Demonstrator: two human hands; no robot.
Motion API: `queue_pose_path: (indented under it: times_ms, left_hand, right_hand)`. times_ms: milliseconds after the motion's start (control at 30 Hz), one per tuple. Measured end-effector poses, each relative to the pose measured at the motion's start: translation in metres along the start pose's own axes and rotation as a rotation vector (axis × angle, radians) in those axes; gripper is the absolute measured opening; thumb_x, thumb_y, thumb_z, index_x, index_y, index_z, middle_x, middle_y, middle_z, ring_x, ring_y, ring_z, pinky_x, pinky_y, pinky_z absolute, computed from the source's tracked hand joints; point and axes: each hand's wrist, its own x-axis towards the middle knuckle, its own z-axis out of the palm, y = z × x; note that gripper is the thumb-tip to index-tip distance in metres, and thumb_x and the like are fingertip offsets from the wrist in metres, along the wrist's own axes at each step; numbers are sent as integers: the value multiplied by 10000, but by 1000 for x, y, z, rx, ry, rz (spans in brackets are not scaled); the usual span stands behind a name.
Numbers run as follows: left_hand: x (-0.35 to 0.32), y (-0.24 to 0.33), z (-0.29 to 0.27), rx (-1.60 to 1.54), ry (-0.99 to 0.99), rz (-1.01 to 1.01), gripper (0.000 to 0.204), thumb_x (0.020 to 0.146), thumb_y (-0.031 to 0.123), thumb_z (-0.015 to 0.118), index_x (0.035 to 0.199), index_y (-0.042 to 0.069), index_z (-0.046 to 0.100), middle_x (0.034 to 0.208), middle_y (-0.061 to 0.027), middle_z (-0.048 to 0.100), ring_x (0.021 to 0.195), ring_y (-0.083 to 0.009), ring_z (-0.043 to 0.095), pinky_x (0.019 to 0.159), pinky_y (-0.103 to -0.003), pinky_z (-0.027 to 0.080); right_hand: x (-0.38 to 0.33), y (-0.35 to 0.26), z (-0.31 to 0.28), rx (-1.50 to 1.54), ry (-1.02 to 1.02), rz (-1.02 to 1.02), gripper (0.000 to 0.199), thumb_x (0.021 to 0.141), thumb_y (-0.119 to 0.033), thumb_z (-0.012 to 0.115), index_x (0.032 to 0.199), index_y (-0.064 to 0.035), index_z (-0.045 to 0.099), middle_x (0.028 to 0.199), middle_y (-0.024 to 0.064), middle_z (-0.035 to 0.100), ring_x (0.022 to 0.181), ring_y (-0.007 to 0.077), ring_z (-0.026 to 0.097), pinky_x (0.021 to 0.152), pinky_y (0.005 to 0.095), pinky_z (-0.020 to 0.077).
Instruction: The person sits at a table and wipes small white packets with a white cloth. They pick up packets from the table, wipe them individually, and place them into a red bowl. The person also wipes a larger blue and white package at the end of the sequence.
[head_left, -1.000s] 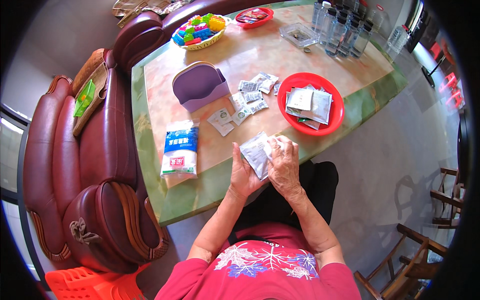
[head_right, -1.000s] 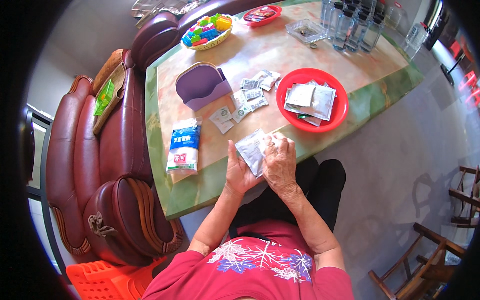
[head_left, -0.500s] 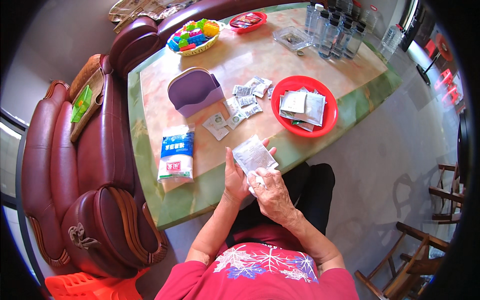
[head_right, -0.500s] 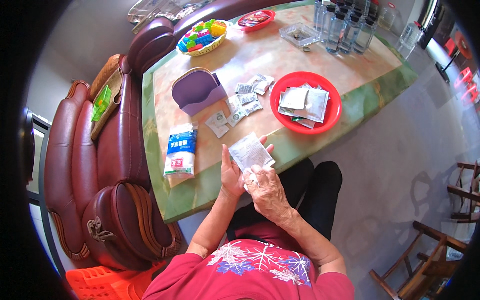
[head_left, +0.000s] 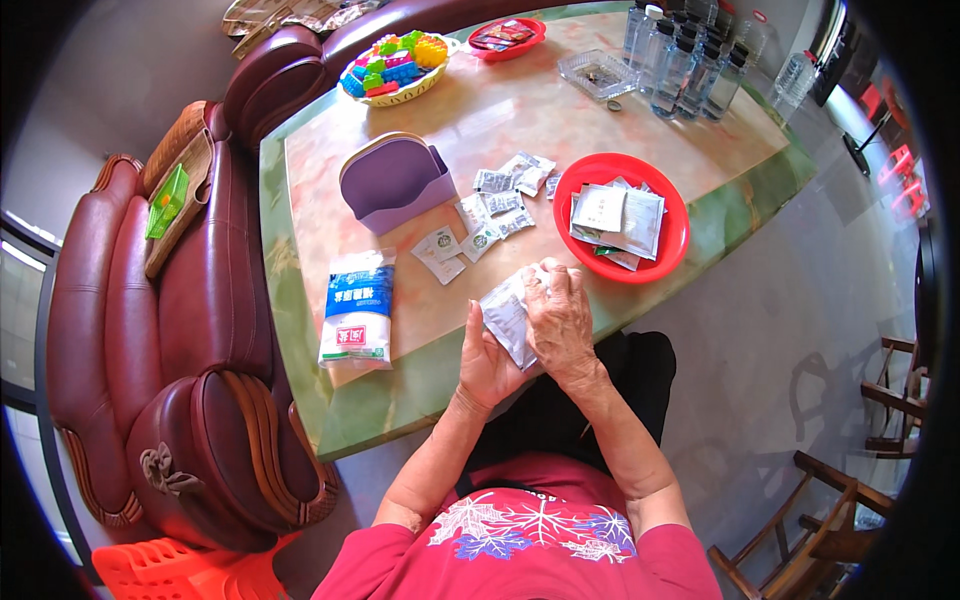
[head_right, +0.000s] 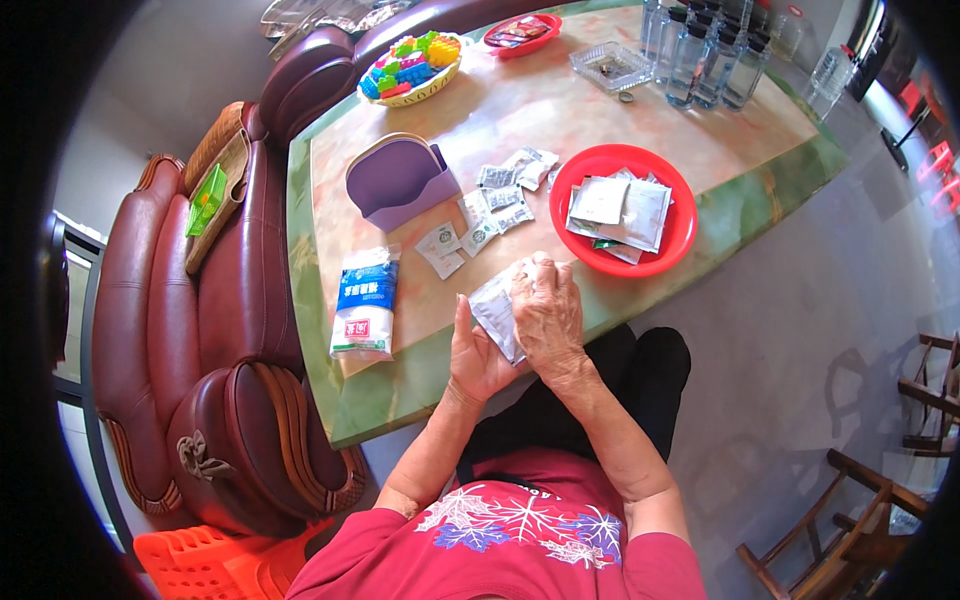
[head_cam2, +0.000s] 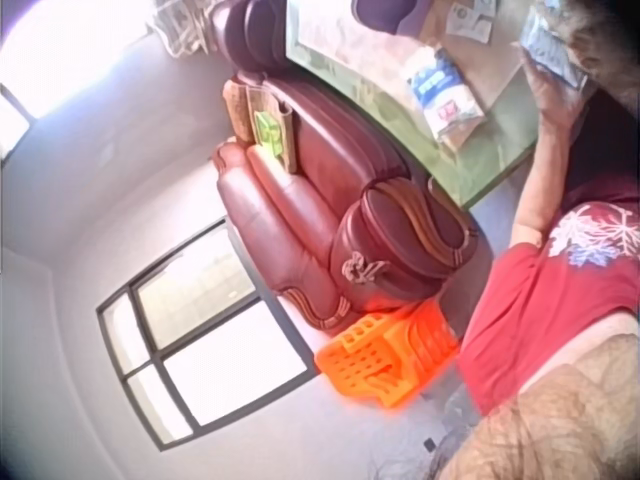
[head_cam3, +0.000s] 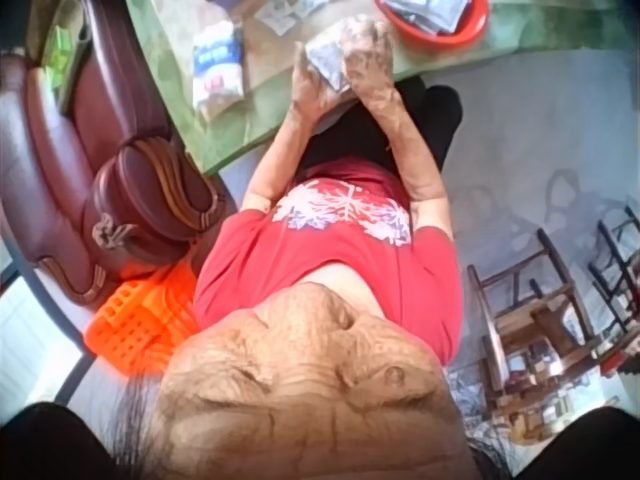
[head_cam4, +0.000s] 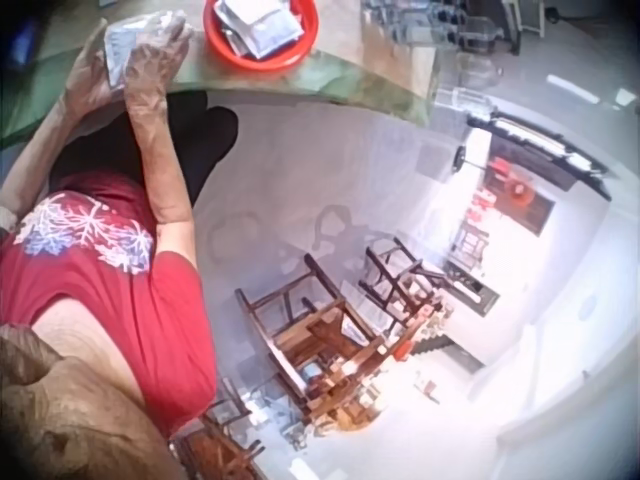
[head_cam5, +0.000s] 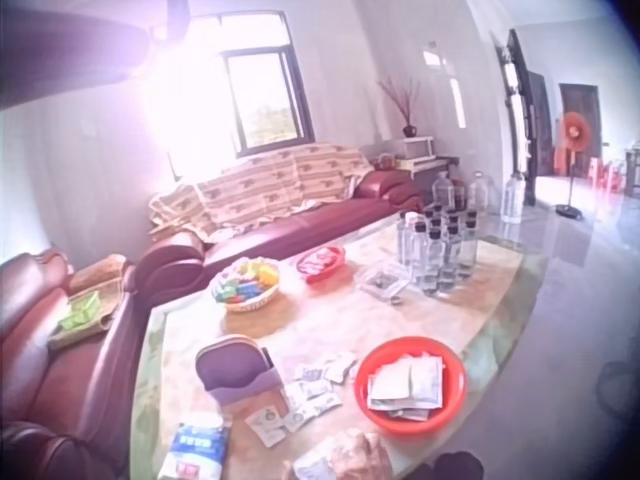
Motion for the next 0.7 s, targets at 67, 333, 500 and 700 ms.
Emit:
queue_pose_path:
  times_ms: [67, 333, 500, 700]
  left_hand:
    - [0, -2, 4, 45, 78, 28, 773, 964, 629, 367, 1495, 71, 301, 1512, -127, 375, 1383, -310, 373, 1154, -483, 276]
    - [3, -2, -2, 36, -79, 10, 842, 935, 670, 382, 1505, 64, 250, 1530, -193, 310, 1377, -387, 351, 1072, -563, 380]
    - [1, -1, 6, 167, -49, 25, 787, 955, 625, 392, 1489, 58, 285, 1509, -173, 358, 1353, -364, 397, 1042, -551, 424]
    - [4, -3, -6, 213, 9, 11, 571, 969, 241, 545, 1462, 53, 327, 1478, -150, 416, 1341, -320, 432, 1065, -524, 415]
  right_hand:
    - [1, -6, -2, -34, -67, -68, 410, 785, -97, 585, 1182, 7, 607, 1216, 174, 522, 1057, 324, 505, 911, 400, 458]
    - [-37, -32, 5, 237, -56, -119, 355, 831, -176, 550, 1127, 5, 623, 1172, 204, 571, 1138, 392, 513, 1019, 542, 372]
    - [-57, -18, -34, 384, -171, -224, 408, 785, -50, 633, 1192, -26, 623, 1192, 169, 545, 1061, 349, 521, 936, 442, 464]
    - [-81, 22, -52, 738, -244, -137, 383, 781, -15, 657, 1159, -67, 631, 1157, 156, 546, 1066, 366, 536, 970, 432, 453]
